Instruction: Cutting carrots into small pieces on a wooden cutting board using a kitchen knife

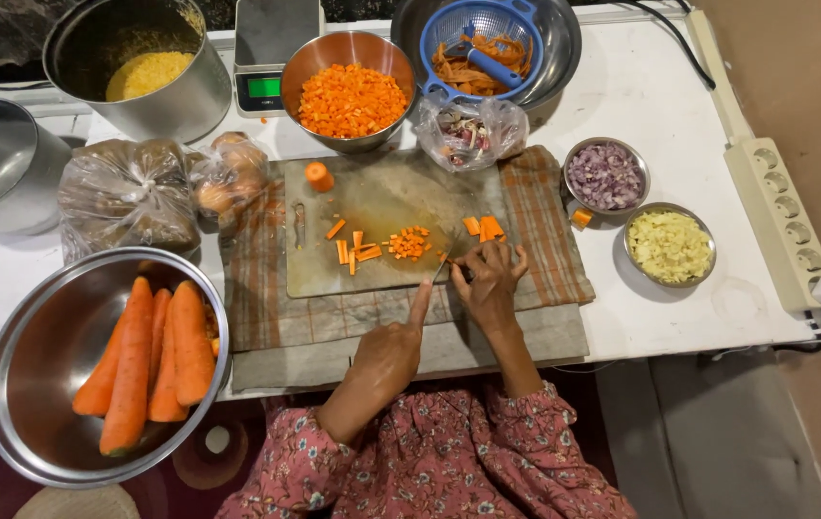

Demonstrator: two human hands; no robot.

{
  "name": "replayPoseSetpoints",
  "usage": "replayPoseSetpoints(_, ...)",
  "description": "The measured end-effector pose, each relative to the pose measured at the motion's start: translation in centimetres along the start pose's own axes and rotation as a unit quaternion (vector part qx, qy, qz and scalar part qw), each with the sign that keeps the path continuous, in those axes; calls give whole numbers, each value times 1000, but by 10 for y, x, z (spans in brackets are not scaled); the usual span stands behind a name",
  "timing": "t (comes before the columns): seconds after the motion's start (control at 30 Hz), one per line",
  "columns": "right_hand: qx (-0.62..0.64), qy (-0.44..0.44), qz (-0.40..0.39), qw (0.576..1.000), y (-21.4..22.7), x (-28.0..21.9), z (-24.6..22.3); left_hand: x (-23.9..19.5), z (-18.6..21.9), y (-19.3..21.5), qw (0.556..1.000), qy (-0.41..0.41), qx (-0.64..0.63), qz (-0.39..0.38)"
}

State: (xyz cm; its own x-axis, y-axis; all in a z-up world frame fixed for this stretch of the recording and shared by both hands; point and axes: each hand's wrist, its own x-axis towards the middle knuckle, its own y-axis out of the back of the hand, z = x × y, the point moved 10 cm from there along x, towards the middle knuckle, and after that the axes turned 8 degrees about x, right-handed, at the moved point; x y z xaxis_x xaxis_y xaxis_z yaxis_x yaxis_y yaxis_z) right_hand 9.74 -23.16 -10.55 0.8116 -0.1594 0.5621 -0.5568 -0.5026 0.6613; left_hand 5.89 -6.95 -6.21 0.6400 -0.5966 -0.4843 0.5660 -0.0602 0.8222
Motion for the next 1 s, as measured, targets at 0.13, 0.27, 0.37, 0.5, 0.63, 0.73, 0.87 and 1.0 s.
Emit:
replayPoseSetpoints(0.13, -10, 5, -4, 1000, -2, -2, 3, 4, -2, 0, 1000, 4, -4, 3)
replayPoseSetpoints(0.27, -11, -9, 1, 1000, -1, -2, 6, -4, 0, 8, 1000, -2, -10, 11)
replayPoseSetpoints(0.37, -13, -13, -3, 1000, -8, -5, 14, -12, 3, 10, 1000, -1, -15, 10)
replayPoseSetpoints(0.5, -15, -12, -6, 1000, -8, -5, 15, -12, 8, 3, 1000, -6, -13, 7)
replayPoseSetpoints(0.63, -25, -11, -6, 1000, -7, -7, 17, -9, 11, 2, 1000, -10, -10, 7)
replayPoseSetpoints(0.73, -25, -14, -17, 999, -11, -7, 20, -1, 5, -1, 1000, -3, -7, 11)
replayPoseSetpoints(0.87, 7, -44, -18, 999, -14, -11, 32, -2, -3, 5, 1000, -4, -8, 17)
replayPoseSetpoints(1.0, 0, -54, -5, 999, -19, -15, 42, -15, -3, 19, 999, 2, -32, 32)
